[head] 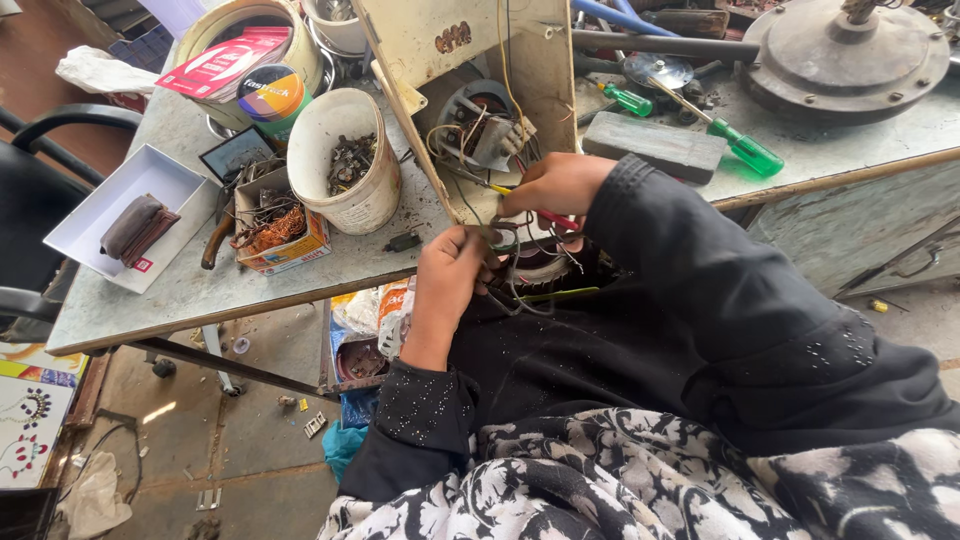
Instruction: The person sits cross-legged and repairs an electrical component, likely a fan motor, using a screwdriver and pliers. They strip wire ends, connect them to a terminal block, and tighten the screws to secure the connections.
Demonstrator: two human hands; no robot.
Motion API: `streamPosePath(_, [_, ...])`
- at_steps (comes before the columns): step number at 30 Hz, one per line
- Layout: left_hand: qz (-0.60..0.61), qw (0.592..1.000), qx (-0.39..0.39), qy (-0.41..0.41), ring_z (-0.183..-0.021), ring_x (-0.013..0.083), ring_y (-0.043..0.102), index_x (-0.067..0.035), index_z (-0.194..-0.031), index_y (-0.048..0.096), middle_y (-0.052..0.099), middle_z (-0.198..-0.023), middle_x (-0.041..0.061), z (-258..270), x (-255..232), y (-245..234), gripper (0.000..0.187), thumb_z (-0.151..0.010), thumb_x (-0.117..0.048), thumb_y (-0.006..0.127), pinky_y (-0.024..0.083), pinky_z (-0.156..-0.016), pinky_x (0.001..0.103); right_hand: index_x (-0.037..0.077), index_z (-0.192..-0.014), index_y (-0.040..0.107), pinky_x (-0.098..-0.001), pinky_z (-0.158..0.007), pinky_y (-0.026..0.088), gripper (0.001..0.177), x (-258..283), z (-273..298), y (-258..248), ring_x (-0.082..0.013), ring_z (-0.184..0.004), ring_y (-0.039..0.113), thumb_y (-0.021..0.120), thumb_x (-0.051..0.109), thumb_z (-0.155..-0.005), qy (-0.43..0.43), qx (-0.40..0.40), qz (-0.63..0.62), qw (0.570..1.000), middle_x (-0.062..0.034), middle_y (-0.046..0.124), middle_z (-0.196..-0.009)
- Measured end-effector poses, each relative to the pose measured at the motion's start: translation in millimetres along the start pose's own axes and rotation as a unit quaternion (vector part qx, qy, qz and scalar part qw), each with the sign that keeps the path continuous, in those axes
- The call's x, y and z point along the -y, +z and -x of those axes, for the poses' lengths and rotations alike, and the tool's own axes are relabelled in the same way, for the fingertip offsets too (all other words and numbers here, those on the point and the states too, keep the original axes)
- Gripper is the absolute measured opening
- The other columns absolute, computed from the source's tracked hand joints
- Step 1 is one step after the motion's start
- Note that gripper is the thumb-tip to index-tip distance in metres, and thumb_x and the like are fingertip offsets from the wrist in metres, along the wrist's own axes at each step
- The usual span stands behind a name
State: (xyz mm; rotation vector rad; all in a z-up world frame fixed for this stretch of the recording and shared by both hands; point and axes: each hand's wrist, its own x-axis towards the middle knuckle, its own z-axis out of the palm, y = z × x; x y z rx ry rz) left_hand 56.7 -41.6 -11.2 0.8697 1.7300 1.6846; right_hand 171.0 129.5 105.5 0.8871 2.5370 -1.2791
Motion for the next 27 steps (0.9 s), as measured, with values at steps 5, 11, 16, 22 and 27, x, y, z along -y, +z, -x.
streamPosePath(5, [0.048, 0.997, -0.016, -0.054, -0.05, 0.0054, 0.056, -0.007, -0.089, 0.072, 0.064, -0.063, -0.001, 1, -8, 4, 0.034, -0.102, -0.034, 0.057, 0.043, -0.043, 0.02, 0.01, -0.115, 0.078, -0.0416, -0.051, 0.061, 0.051, 6, 1, 0, -0.0268, -0.07, 0.07, 0.067, 0.047, -0.082, 0.014, 0.01, -0.033, 0.999, -0.0176, 0.068, -0.091])
streamPosePath(11, [0.034, 0.999, -0.028, 0.008, -0.05, 0.0047, 0.05, -0.007, -0.084, 0.065, 0.056, -0.061, -0.003, 3, -2, 1, 0.024, -0.1, -0.024, 0.063, 0.039, -0.044, 0.021, 0.007, -0.102, 0.081, -0.0389, -0.065, 0.058, 0.051, 1, -19, -1, -0.0199, -0.071, 0.071, 0.071, 0.052, -0.08, -0.005, 0.005, -0.009, 1.0, -0.0124, 0.078, -0.085])
streamPosePath(16, [0.05, 0.998, -0.02, 0.013, -0.051, 0.004, 0.047, -0.006, -0.083, 0.063, 0.053, -0.061, -0.004, 5, 2, -9, 0.024, -0.101, -0.022, 0.063, 0.038, -0.045, 0.021, 0.011, -0.097, 0.081, -0.0393, -0.067, 0.055, 0.046, -10, -35, 0, -0.019, -0.07, 0.07, 0.071, 0.051, -0.077, -0.016, 0.009, -0.036, 0.999, -0.009, 0.075, -0.079])
streamPosePath(22, [0.027, 0.999, -0.015, 0.03, -0.05, 0.0039, 0.048, -0.005, -0.079, 0.062, 0.053, -0.061, -0.005, 6, -1, -7, 0.025, -0.099, -0.02, 0.065, 0.036, -0.045, 0.021, -0.001, -0.081, 0.076, -0.0364, -0.06, 0.054, 0.051, -10, -61, 14, -0.0211, -0.06, 0.066, 0.074, 0.049, -0.081, -0.049, -0.005, -0.043, 0.998, -0.0135, 0.071, -0.073])
streamPosePath(27, [-0.024, 0.999, -0.033, 0.006, -0.05, 0.0031, 0.048, -0.006, -0.079, 0.066, 0.054, -0.06, -0.006, 11, -15, -16, 0.023, -0.097, -0.021, 0.067, 0.038, -0.045, 0.021, 0.002, -0.083, 0.075, -0.0366, -0.052, 0.051, 0.046, -8, -60, 17, -0.0192, -0.055, 0.064, 0.072, 0.049, -0.082, -0.026, -0.002, -0.109, 0.994, -0.0117, 0.071, -0.071])
